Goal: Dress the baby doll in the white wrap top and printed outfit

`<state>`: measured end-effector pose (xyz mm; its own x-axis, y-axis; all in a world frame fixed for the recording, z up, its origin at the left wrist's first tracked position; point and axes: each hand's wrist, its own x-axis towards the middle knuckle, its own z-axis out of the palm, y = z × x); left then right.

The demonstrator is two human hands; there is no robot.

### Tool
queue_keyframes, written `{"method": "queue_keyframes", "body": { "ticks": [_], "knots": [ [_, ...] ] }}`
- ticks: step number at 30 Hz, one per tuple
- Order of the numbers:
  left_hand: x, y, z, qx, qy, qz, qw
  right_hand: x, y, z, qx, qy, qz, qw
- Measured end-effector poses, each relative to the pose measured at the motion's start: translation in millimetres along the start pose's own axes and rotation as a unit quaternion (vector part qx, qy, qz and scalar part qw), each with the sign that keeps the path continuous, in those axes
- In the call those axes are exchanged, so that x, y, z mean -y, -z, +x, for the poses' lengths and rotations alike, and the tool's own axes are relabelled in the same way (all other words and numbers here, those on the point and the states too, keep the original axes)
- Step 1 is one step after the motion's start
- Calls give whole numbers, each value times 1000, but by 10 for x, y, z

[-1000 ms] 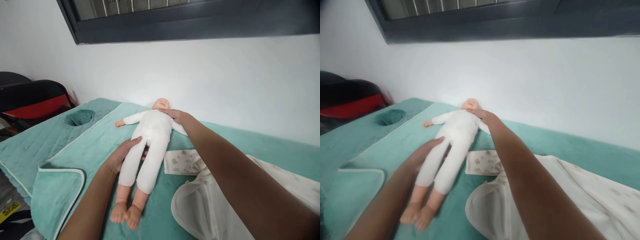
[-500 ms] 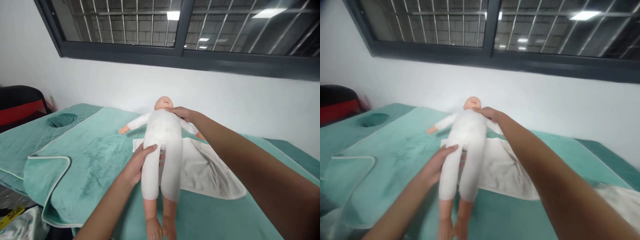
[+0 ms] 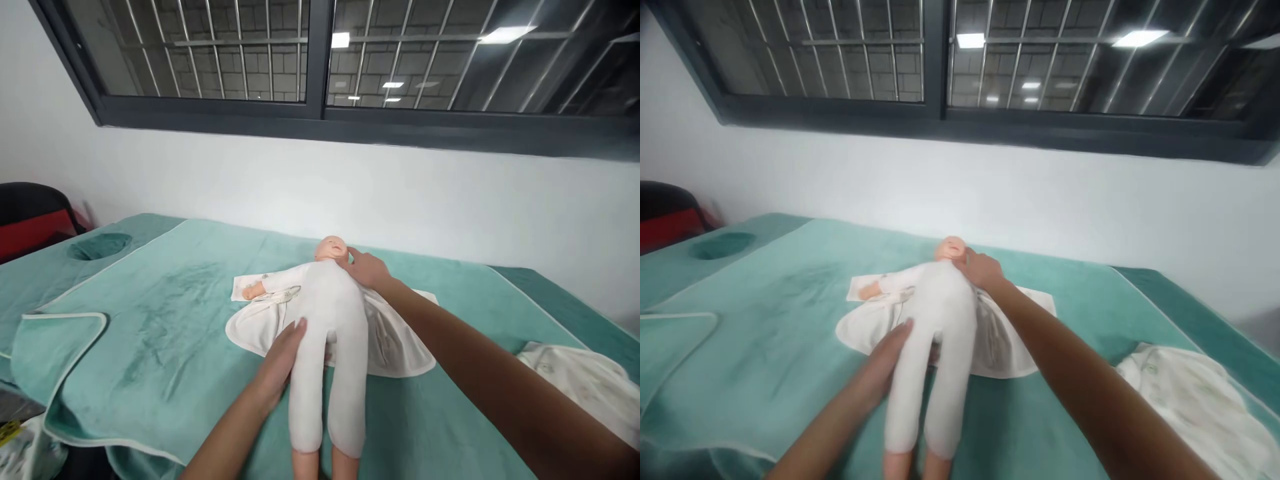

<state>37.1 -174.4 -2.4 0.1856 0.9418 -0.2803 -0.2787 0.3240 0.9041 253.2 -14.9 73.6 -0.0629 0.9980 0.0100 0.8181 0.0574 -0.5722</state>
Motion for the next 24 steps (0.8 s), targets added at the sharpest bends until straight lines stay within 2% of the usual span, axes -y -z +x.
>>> {"method": "queue_keyframes", "body": {
  "ticks": [2, 4, 5, 7, 9, 12, 14, 16, 18, 20, 22, 24],
  "knots": [
    [-91, 119, 130, -71, -57, 153, 984, 123, -15, -40, -72, 49, -93, 992],
    [-186, 198, 319, -115, -144, 307, 934, 327, -89, -81, -138, 147, -178, 963],
    [-222, 219, 429, -114, -187, 373, 902, 449, -157, -95, -143, 201, -204, 947],
    [-253, 234, 659, -91, -247, 472, 841, 701, -349, -97, -85, 292, -224, 926],
    [-223, 244, 870, -82, -260, 528, 804, 916, -579, -50, 16, 347, -240, 906],
    [-92, 293, 1082, -105, -243, 553, 790, 1109, -884, 85, 132, 351, -272, 886],
    [5, 336, 1136, -121, -237, 563, 782, 1150, -1008, 171, 169, 332, -290, 882],
    [68, 360, 1130, -131, -237, 569, 776, 1136, -1052, 218, 181, 315, -289, 886],
    [73, 358, 1086, -130, -255, 579, 763, 1079, -1018, 215, 162, 307, -254, 903],
    [21, 348, 1042, -129, -293, 611, 724, 994, -920, 173, 114, 301, -186, 928],
    [-73, 358, 1032, -167, -312, 653, 669, 906, -789, 113, 65, 297, -106, 947],
    [-191, 413, 1074, -235, -286, 677, 636, 840, -663, 63, 46, 292, -44, 954]
  ]
}}
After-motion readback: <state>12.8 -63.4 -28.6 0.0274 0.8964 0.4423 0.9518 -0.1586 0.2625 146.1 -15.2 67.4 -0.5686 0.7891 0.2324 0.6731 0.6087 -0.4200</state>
